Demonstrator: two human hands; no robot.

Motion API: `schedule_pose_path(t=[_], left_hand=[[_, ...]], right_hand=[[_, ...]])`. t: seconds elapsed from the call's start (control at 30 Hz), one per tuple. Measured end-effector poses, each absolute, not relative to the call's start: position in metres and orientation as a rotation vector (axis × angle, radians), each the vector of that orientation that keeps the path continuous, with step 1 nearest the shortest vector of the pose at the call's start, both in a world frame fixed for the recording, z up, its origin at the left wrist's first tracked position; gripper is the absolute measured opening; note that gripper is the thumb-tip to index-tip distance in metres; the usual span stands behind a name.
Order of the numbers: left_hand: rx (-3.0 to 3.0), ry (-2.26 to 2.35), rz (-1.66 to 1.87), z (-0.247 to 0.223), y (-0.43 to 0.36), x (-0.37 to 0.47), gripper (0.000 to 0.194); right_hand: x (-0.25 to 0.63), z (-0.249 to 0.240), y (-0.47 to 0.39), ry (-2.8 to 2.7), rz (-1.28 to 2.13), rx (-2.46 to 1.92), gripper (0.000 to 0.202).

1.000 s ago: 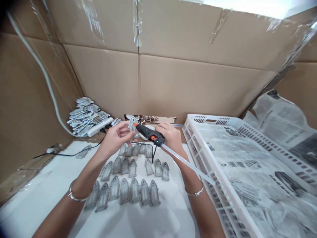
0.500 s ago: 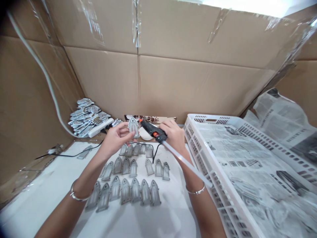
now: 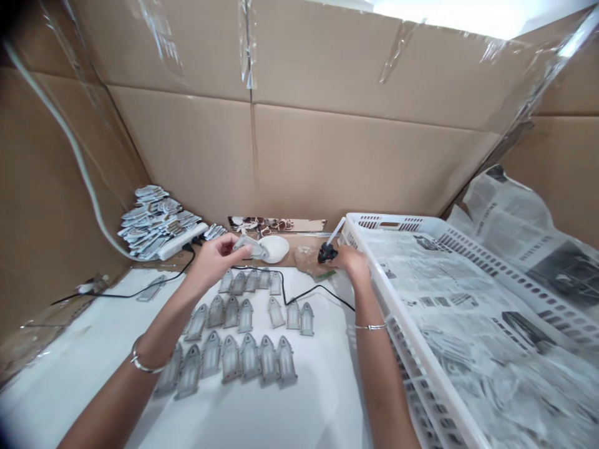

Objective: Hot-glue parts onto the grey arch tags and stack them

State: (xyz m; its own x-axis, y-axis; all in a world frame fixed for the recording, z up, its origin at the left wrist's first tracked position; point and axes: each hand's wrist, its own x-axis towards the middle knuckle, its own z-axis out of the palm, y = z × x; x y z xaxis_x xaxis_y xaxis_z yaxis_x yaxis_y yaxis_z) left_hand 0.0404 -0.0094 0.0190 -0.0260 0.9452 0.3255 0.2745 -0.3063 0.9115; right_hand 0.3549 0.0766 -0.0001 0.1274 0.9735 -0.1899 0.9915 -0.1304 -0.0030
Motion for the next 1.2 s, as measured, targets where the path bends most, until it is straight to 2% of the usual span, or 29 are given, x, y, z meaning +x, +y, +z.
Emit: schedule_pose_path(t=[0.13, 0.23, 0.33, 0.43, 0.57, 1.2], left_hand=[[1.578, 1.295, 1.356, 0.016, -0.006, 0.041, 0.033], [1.496, 1.274, 1.360, 0.015, -0.003, 0.040, 0.034], [1.412, 1.261, 1.358, 0.015, 0.001, 0.038, 0.035], [1.335, 1.245, 1.356, 0.017, 0.001, 0.037, 0.038], [1.268, 1.205, 1.400, 0.019, -0.001, 0.040, 0.040], [1.346, 1.141, 1.415, 0.015, 0.000, 0.042, 0.032]], right_hand=[[0.346, 0.017, 0.059, 2.217, -0.041, 2.350, 0.034], [0.328, 0.030, 0.045, 2.640, -0.169, 2.346, 0.030], [0.303, 0.037, 0.032, 3.131, -0.330, 2.160, 0.028], [0.282, 0.039, 0.021, 3.347, -0.305, 1.856, 0.020], [0.271, 0.040, 0.014, 3.449, -0.184, 1.686, 0.019], [0.273, 0.030, 0.017, 3.493, 0.080, 1.609, 0.017]])
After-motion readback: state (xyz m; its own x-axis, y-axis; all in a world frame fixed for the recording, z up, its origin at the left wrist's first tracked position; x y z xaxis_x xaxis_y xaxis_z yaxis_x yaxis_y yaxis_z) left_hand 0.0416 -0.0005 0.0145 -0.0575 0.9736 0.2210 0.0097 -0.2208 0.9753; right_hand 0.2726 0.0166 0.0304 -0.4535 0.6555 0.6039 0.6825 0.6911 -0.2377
